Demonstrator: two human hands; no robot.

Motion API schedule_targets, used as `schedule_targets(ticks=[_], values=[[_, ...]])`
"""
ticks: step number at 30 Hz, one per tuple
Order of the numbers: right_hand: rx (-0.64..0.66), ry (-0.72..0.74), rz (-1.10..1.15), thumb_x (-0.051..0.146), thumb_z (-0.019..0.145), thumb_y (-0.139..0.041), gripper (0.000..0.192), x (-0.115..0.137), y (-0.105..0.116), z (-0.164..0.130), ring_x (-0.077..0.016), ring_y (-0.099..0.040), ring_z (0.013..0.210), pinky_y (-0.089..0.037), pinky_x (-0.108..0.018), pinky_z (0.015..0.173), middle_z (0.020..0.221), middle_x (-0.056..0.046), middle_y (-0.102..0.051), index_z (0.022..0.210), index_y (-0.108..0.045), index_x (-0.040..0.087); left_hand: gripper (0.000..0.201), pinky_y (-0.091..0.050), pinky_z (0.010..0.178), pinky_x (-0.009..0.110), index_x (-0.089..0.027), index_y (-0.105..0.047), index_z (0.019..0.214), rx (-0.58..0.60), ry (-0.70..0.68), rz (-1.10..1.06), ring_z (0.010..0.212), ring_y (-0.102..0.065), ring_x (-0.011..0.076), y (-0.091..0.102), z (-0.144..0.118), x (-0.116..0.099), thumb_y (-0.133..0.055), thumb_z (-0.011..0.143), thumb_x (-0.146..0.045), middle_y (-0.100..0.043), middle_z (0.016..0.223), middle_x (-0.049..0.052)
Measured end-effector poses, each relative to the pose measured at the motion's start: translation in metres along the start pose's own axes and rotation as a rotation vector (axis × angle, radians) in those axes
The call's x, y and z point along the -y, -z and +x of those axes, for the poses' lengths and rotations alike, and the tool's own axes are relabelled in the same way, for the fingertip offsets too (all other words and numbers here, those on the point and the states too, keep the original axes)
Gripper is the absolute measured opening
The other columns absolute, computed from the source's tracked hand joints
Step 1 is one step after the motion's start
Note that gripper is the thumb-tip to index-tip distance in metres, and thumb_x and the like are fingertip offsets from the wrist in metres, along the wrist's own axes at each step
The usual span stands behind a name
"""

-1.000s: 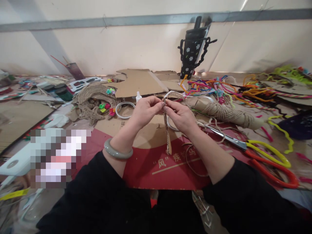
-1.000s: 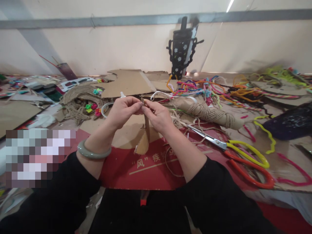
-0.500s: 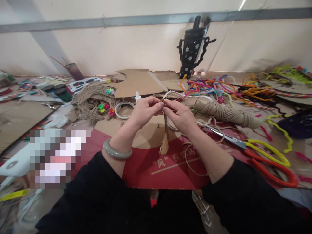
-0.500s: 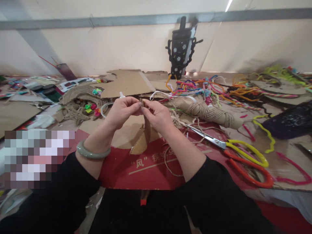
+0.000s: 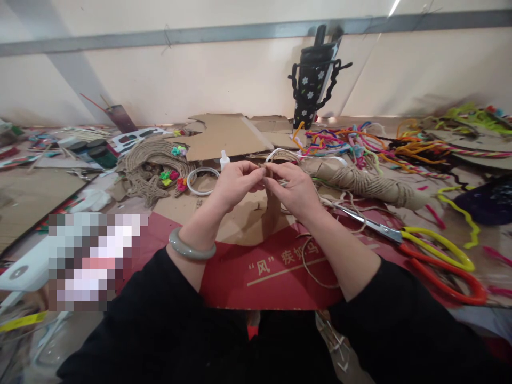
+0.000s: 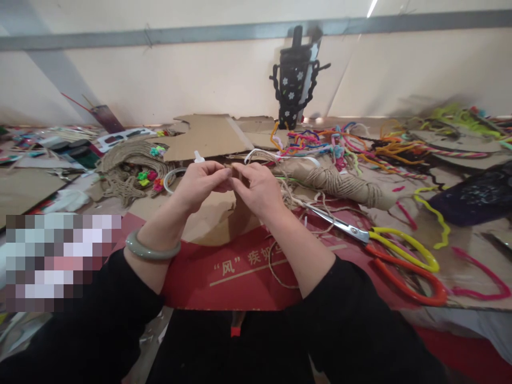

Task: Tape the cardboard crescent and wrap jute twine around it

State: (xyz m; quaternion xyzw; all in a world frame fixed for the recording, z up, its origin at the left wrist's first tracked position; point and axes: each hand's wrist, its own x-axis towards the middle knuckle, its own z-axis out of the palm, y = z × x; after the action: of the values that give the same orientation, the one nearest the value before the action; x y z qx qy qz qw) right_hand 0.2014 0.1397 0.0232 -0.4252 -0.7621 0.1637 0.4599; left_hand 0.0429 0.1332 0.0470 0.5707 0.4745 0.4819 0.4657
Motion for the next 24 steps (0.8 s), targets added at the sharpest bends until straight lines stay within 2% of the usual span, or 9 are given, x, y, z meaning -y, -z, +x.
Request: schedule_targets(ticks=[3,6,9,12,15,19,21,24], values=[[-0.057,-0.061,0.141,0.041,0.083,-0.059,0.033,-0.006,0.000,0.004,-0.0218,-0.061,0.095,-0.046,-0.041,0.092,0.098,-0.006,-0.070,0.108,-0.070,0.022,0.019,-0.049,0.054,0.022,-0.015,-0.060,0.064,-0.105,-0.025,-0.056,0.053,-0.061,0.0107,0.000,0.002,0.000,-0.069,0.071,-0.030,-0.063,0.057,0.000],[0.002,-0.183,0.388,0.056,0.082,-0.054,0.046,-0.008,0.000,0.007,-0.0206,-0.062,0.094,-0.049,-0.038,0.085,0.102,-0.007,-0.069,0.108,-0.066,0.020,0.020,-0.050,0.054,0.022,-0.016,-0.058,0.066,-0.187,-0.042,-0.137,0.051,-0.060,0.0100,0.002,0.005,-0.001,-0.069,0.072,-0.032,-0.062,0.056,-0.001],[0.125,-0.259,0.528,0.056,0.078,-0.059,0.043,-0.004,0.000,0.005,-0.0175,-0.061,0.078,-0.050,-0.032,0.070,0.087,-0.005,-0.068,0.095,-0.065,0.017,0.025,-0.051,0.053,0.021,-0.018,-0.054,0.069,-0.260,-0.052,-0.212,0.050,-0.060,0.0095,0.006,0.009,-0.001,-0.069,0.074,-0.037,-0.061,0.056,-0.003],[0.163,-0.333,0.556,0.049,0.075,-0.061,0.032,0.001,0.001,0.003,-0.0126,-0.051,0.060,-0.041,-0.026,0.054,0.067,-0.001,-0.059,0.077,-0.061,0.017,0.028,-0.051,0.052,0.021,-0.020,-0.051,0.070,-0.281,-0.062,-0.252,0.050,-0.060,0.0095,0.009,0.012,-0.001,-0.069,0.075,-0.041,-0.061,0.057,-0.003],[0.100,-0.364,0.573,0.046,0.075,-0.061,0.028,0.000,0.000,0.004,-0.0108,-0.046,0.055,-0.038,-0.024,0.050,0.063,0.001,-0.055,0.073,-0.058,0.018,0.028,-0.049,0.052,0.020,-0.019,-0.054,0.074,-0.276,-0.033,-0.253,0.053,-0.062,0.0098,0.009,0.012,-0.001,-0.069,0.076,-0.042,-0.064,0.062,-0.001],[-0.065,-0.331,0.583,0.042,0.079,-0.059,0.023,-0.008,-0.002,0.006,-0.0112,-0.050,0.058,-0.043,-0.025,0.054,0.066,0.001,-0.058,0.080,-0.060,0.019,0.025,-0.048,0.056,0.019,-0.018,-0.059,0.084,-0.233,-0.064,-0.143,0.060,-0.063,0.0100,0.003,0.007,0.001,-0.067,0.078,-0.041,-0.069,0.069,0.002],[-0.129,-0.265,0.524,0.039,0.082,-0.056,0.021,-0.010,-0.002,0.006,-0.0128,-0.054,0.063,-0.047,-0.027,0.059,0.069,0.001,-0.060,0.084,-0.062,0.019,0.024,-0.050,0.064,0.022,-0.016,-0.062,0.085,-0.173,-0.131,-0.041,0.067,-0.064,0.0114,-0.002,0.004,0.003,-0.068,0.077,-0.038,-0.070,0.074,0.003],[-0.155,-0.156,0.338,0.036,0.084,-0.055,0.021,-0.006,-0.001,0.004,-0.0151,-0.058,0.072,-0.050,-0.029,0.066,0.078,-0.001,-0.064,0.090,-0.066,0.020,0.027,-0.052,0.078,0.028,-0.014,-0.065,0.094,-0.009,-0.207,0.024,0.083,-0.067,0.0155,-0.008,0.000,0.006,-0.071,0.074,-0.033,-0.073,0.091,0.007]])
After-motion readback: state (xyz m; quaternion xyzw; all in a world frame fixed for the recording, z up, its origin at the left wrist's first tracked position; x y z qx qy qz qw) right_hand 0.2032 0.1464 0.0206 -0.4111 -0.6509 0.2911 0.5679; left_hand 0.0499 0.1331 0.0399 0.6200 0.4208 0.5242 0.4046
